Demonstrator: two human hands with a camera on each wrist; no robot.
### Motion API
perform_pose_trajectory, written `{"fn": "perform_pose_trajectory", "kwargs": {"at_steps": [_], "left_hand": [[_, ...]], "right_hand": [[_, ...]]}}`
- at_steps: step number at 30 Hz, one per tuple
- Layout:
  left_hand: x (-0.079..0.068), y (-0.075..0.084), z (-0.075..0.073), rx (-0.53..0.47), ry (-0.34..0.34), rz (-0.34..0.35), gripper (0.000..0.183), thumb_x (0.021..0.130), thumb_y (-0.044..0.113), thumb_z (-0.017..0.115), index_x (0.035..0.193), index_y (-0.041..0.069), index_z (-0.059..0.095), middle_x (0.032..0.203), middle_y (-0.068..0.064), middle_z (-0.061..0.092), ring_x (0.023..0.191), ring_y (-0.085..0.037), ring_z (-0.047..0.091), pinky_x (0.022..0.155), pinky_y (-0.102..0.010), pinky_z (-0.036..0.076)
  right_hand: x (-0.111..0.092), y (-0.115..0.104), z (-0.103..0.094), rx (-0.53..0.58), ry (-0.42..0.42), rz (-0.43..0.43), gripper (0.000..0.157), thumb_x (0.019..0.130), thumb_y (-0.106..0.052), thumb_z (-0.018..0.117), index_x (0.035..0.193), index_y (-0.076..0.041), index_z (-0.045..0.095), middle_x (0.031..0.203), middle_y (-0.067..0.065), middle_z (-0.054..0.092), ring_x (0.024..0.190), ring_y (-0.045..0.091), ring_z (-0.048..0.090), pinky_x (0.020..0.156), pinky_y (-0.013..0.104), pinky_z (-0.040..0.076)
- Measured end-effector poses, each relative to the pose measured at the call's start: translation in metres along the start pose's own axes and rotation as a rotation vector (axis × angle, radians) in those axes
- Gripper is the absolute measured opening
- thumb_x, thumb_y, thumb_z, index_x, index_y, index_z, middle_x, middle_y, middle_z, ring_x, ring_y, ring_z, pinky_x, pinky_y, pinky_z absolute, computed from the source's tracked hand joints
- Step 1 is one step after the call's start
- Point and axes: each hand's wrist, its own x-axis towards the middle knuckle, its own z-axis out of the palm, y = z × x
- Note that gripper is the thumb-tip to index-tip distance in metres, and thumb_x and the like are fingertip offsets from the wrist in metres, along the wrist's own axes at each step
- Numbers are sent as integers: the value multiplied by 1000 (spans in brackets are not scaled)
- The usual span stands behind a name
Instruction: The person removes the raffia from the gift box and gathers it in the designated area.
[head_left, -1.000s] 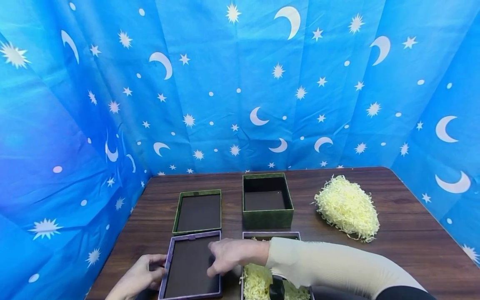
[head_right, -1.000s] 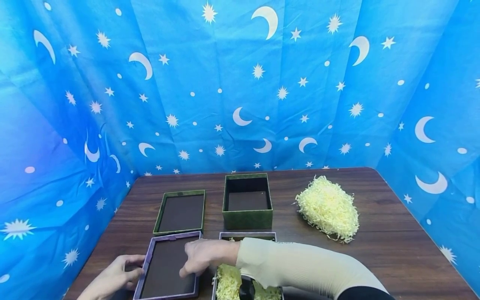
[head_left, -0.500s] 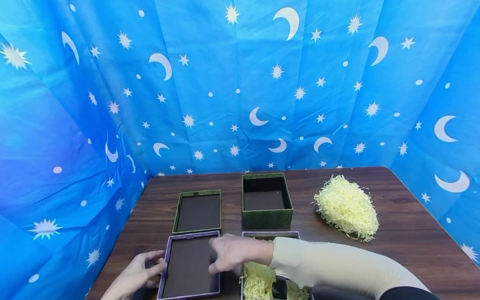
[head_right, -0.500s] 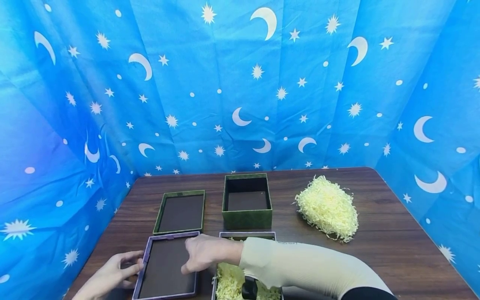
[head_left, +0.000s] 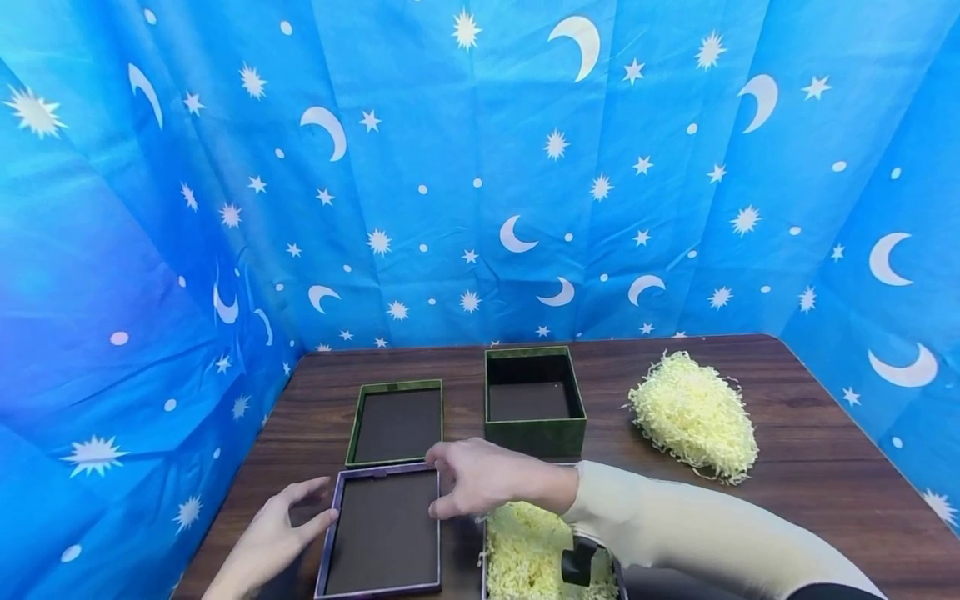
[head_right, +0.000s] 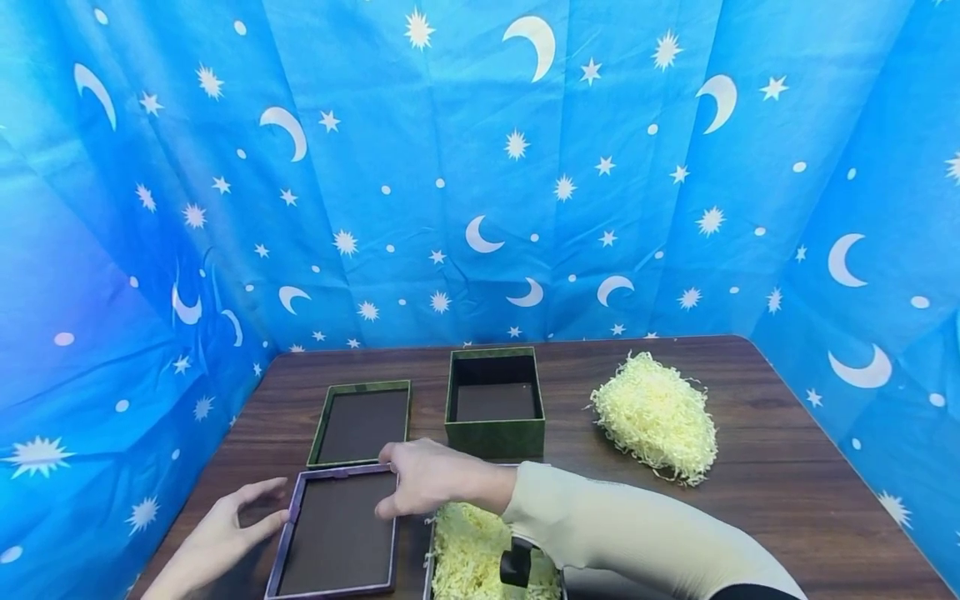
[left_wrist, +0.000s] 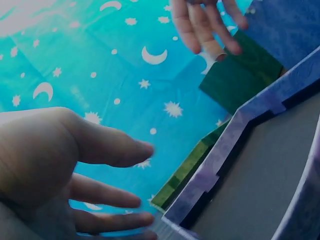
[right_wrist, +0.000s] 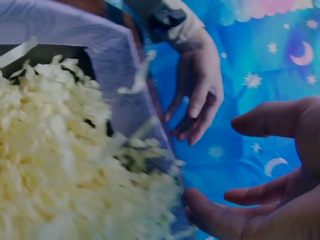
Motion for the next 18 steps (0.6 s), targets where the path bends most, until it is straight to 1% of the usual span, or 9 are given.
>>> {"fn": "perform_pose_trajectory", "kwargs": {"at_steps": [2,4,7,10,13,16,18], "left_hand": [[-1,4,2,13,35,44,58,88,35,72,134,5,55,126,-13,62,121,-37,54,97,-58,44],[0,7,6,0,59,76,55,88,34,72,134,7,57,125,-10,63,120,-34,56,98,-57,44],[2,13,13,-31,71,130,55,86,35,74,133,11,57,126,-6,63,120,-31,57,99,-57,45],[3,20,19,-80,44,195,59,85,38,75,136,14,56,132,-5,59,125,-32,53,101,-59,43],[4,26,24,-101,10,273,61,85,39,75,139,21,53,139,-2,54,131,-33,49,101,-61,41],[5,31,29,-81,-6,366,63,85,39,74,141,29,49,143,1,50,134,-30,46,101,-59,41],[6,35,32,-73,-20,421,64,85,39,74,142,33,46,145,3,48,134,-27,46,100,-57,42]], "right_hand": [[-4,3,-6,32,21,-23,56,80,-34,75,128,-11,58,100,-5,66,93,6,62,80,21,50],[-9,6,-11,55,34,-41,55,80,-34,74,128,-12,58,106,-4,67,99,9,64,82,22,51],[-15,12,-16,81,44,-58,54,81,-33,74,129,-14,58,110,-2,67,104,13,64,84,24,52],[-21,17,-19,95,50,-63,53,82,-33,73,130,-15,57,114,-3,66,109,15,63,87,26,52],[-27,22,-18,87,68,-66,53,82,-34,73,130,-16,57,118,-3,65,111,15,61,89,28,51],[-34,27,-17,67,92,-71,55,81,-35,75,130,-17,57,121,-3,63,111,13,60,89,28,51],[-39,31,-17,73,96,-72,56,81,-36,76,130,-17,57,121,-2,63,107,14,61,84,27,51]]}}
